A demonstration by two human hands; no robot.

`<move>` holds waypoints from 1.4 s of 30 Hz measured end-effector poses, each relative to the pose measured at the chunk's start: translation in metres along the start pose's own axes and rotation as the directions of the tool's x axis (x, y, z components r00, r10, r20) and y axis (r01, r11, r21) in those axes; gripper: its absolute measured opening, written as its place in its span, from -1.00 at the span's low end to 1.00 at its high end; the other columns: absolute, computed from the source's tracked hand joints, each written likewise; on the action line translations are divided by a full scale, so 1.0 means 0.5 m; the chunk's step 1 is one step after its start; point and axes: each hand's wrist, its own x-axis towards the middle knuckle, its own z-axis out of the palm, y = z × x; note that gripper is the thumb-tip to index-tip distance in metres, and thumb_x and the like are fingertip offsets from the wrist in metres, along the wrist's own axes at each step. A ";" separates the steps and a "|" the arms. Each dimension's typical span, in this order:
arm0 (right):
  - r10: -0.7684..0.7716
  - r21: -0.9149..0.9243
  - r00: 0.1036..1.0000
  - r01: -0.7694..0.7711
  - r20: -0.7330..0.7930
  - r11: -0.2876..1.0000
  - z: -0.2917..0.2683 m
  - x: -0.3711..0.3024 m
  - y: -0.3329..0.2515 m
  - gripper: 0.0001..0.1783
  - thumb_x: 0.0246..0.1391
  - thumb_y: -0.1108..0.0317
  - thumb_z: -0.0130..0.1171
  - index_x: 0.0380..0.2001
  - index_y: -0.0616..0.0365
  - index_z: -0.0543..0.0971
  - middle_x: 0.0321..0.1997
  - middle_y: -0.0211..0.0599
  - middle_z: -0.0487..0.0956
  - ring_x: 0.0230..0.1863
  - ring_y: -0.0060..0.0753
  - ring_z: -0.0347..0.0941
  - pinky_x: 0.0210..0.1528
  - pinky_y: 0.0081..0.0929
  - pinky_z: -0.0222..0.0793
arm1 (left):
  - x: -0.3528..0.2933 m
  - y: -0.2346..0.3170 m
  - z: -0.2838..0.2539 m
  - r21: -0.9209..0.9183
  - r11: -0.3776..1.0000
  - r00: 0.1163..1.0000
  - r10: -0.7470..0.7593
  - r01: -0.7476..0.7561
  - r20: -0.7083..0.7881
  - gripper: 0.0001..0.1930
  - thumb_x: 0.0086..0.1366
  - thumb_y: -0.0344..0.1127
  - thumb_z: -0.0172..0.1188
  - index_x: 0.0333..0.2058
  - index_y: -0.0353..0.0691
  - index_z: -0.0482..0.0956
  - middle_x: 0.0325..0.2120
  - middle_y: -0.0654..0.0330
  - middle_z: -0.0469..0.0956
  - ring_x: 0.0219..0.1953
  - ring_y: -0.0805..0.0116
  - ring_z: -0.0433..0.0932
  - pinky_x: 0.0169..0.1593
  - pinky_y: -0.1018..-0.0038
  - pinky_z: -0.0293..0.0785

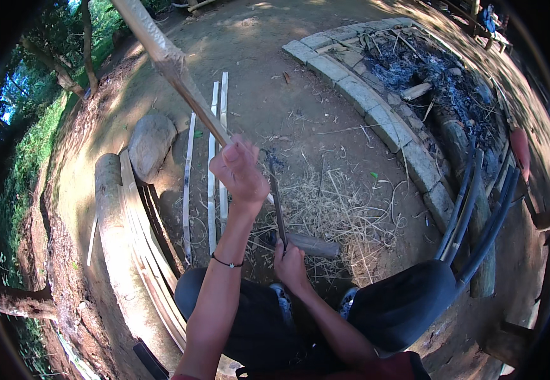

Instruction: The person whittles and scrapes a long piece of bamboo with a knife, rotating the bamboo and checking the surface while working outdoors near a fire pit.

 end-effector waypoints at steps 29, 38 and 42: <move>-0.159 0.213 0.984 0.171 -0.076 0.962 -0.040 0.008 -0.109 -0.68 0.33 0.32 -0.02 -0.43 0.36 0.50 -0.69 0.11 0.42 -0.58 0.24 0.45 -0.52 -0.07 0.30 | 0.020 0.029 -0.027 0.209 0.895 0.897 -0.424 0.393 0.129 -0.14 0.03 0.70 -0.80 -0.57 -0.08 0.00 -0.75 0.38 -0.02 -0.68 0.49 -0.06 -0.56 0.53 -0.10; -0.161 0.204 0.987 0.161 -0.016 0.966 -0.059 -0.003 -0.168 -0.72 0.29 0.33 0.01 -0.38 0.34 0.53 -0.66 0.20 0.48 -0.53 0.27 0.51 -0.47 0.00 0.43 | 0.040 0.035 -0.076 0.143 0.918 0.918 -0.385 0.370 0.093 -0.15 0.03 0.74 -0.62 -0.61 -0.05 0.02 -0.81 0.37 -0.07 -0.73 0.48 -0.13 -0.61 0.51 -0.08; -0.138 0.197 0.989 0.146 -0.053 0.970 -0.023 0.007 -0.110 -0.69 0.28 0.31 0.00 -0.42 0.37 0.54 -0.64 0.22 0.50 -0.50 0.30 0.52 -0.43 0.04 0.45 | 0.017 0.043 -0.052 0.158 0.912 0.903 -0.402 0.379 0.150 -0.16 0.04 0.73 -0.66 -0.60 -0.05 0.03 -0.80 0.38 -0.07 -0.73 0.49 -0.14 -0.61 0.53 -0.09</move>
